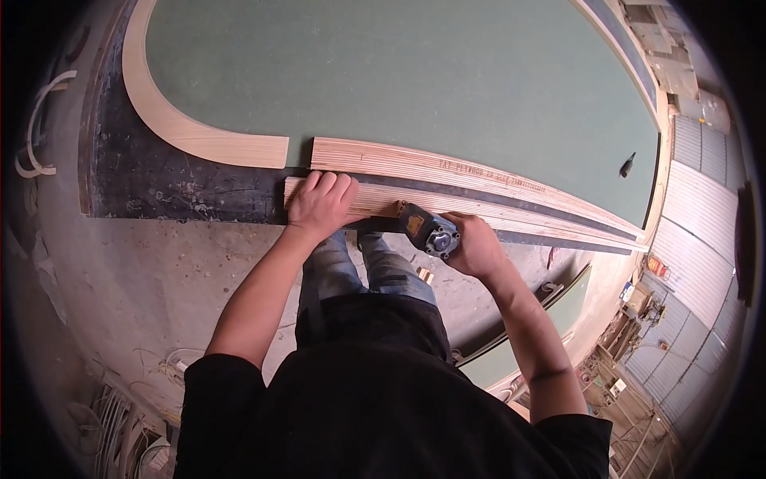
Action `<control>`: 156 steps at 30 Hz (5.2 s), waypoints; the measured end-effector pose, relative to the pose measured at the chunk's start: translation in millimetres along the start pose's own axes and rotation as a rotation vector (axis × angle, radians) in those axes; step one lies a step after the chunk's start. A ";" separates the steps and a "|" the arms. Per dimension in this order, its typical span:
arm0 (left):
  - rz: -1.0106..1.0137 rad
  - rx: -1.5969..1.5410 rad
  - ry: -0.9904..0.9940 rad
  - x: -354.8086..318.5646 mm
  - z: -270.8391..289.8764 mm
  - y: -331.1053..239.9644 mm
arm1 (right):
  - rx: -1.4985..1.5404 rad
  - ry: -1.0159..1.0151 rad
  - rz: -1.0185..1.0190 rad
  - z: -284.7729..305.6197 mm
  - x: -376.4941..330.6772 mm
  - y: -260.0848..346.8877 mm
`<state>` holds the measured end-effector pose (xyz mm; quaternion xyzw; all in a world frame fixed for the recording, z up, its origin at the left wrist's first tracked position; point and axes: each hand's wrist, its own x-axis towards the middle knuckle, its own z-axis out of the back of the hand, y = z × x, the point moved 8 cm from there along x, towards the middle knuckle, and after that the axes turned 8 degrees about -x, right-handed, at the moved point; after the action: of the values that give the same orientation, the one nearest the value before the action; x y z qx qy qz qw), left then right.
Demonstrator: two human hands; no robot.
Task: Assembling and securing wooden frame components using power tools.
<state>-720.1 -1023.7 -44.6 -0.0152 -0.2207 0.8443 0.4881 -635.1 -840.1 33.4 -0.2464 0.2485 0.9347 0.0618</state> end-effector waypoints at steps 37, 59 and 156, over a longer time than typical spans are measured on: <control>0.078 0.010 0.028 124.6 -98.5 -198.1 | 0.380 -0.187 -0.217 32.5 -254.9 -268.5; 0.074 0.036 -0.044 117.2 -111.9 -189.2 | 0.083 -0.035 0.094 54.9 -97.8 -189.4; -0.005 -0.208 -0.224 -5.4 12.4 -24.7 | 0.151 -0.029 -0.095 -25.7 -19.9 -10.8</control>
<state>-700.1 -1022.1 -24.9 0.0294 -0.3601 0.8120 0.4584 -604.2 -843.3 19.0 -0.2387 0.3052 0.9130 0.1279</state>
